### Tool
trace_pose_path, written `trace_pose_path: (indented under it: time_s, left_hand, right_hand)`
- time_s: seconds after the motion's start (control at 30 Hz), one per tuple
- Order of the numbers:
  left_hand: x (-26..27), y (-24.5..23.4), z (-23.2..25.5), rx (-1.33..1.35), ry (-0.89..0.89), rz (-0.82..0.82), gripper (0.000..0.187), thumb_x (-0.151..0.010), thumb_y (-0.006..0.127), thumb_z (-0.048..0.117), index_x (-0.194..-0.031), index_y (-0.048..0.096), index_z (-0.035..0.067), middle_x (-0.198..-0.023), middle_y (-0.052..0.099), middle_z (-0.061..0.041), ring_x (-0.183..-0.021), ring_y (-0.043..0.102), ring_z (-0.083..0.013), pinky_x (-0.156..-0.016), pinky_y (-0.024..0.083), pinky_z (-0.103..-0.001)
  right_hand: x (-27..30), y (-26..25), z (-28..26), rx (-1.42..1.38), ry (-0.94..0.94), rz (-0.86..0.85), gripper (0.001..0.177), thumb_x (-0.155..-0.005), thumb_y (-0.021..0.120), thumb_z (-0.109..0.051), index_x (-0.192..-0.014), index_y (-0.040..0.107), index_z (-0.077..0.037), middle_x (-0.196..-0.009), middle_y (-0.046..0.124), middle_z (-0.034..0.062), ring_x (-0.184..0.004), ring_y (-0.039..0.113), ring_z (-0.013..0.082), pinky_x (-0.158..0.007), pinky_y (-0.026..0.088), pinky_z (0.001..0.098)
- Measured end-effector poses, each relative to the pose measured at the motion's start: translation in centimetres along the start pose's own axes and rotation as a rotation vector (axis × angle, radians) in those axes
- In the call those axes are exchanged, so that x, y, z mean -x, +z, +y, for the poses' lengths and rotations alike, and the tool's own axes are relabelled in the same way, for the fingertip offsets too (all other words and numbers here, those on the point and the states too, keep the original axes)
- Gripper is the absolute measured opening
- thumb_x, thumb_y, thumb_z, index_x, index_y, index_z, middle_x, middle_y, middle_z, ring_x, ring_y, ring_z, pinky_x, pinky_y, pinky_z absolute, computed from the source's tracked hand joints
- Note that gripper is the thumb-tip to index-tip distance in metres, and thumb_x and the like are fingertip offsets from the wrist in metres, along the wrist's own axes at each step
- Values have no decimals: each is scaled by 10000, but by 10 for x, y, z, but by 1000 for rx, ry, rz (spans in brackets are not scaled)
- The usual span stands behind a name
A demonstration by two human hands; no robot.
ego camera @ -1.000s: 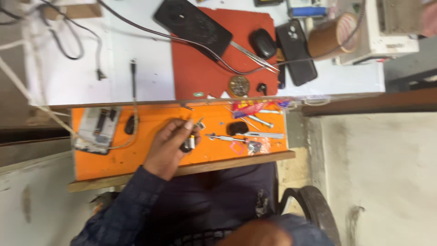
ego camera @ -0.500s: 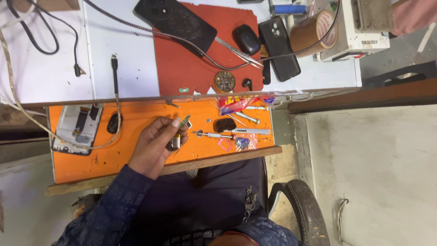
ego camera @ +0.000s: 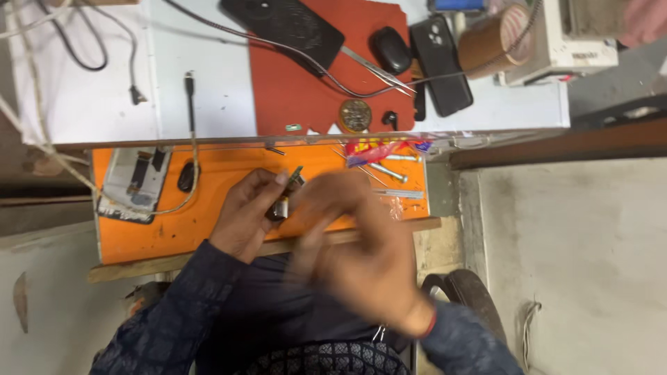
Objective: The person uses a soldering iron to apply solder to a small green circuit board. They then attach a black earbud to the board and inspect the assembly.
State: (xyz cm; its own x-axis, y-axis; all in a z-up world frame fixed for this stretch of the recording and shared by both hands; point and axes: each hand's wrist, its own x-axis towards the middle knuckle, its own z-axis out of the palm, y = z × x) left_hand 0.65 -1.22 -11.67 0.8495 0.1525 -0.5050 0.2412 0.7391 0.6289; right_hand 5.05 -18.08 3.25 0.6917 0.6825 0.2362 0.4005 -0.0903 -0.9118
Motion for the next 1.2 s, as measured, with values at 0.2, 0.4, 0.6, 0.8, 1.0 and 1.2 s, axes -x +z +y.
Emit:
trace_pose_path:
  time_s: [0.2,0.4,0.6,0.8,1.0,1.2]
  left_hand:
    - [13,12,13,53,1,16,203,-996,646,249,-1063,613,60,-937,678,-51,-836,653,-133,-790,573,-304]
    - [12,16,13,-4,-54,29,200,-980,649,250,-1076,625,76,-919,678,-47,-799,635,-103,-714,557,-275]
    - [7,13,11,-170,16,35,215,-981,649,252,-1059,665,52,-891,721,-46,-778,636,-73,-661,533,-240]
    - [6,9,12,-280,51,3,219,-983,647,216,-1053,682,12,-847,730,-48,-665,600,-74,-615,503,-231]
    - [6,5,12,-380,73,-39,196,-964,660,191,-1018,701,7,-833,716,-33,-657,602,-64,-608,501,-224]
    - [3,1,11,-459,81,-75,212,-965,671,206,-986,720,1,-809,711,-26,-651,592,-52,-605,499,-216]
  right_hand:
    - [-66,-76,68,620,0,298,218,-1010,740,-22,-1221,686,-11,-1108,647,102,-917,663,161,-717,542,271]
    - [-73,-81,89,599,145,172,131,-997,727,-18,-1126,746,-35,-1042,677,89,-808,719,163,-678,538,299]
    - [-72,-86,85,667,71,102,196,-955,729,37,-1142,741,-18,-1035,675,123,-838,695,220,-730,552,332]
    - [-61,-83,80,633,71,93,156,-973,705,51,-1120,690,2,-1038,664,119,-922,696,195,-787,552,323]
    - [-46,-51,79,51,293,-88,156,-991,666,3,-1146,650,5,-1061,713,34,-981,655,76,-902,552,246]
    - [-38,-31,82,-37,359,-246,213,-971,671,3,-1178,722,-11,-1068,730,39,-994,697,95,-898,570,247]
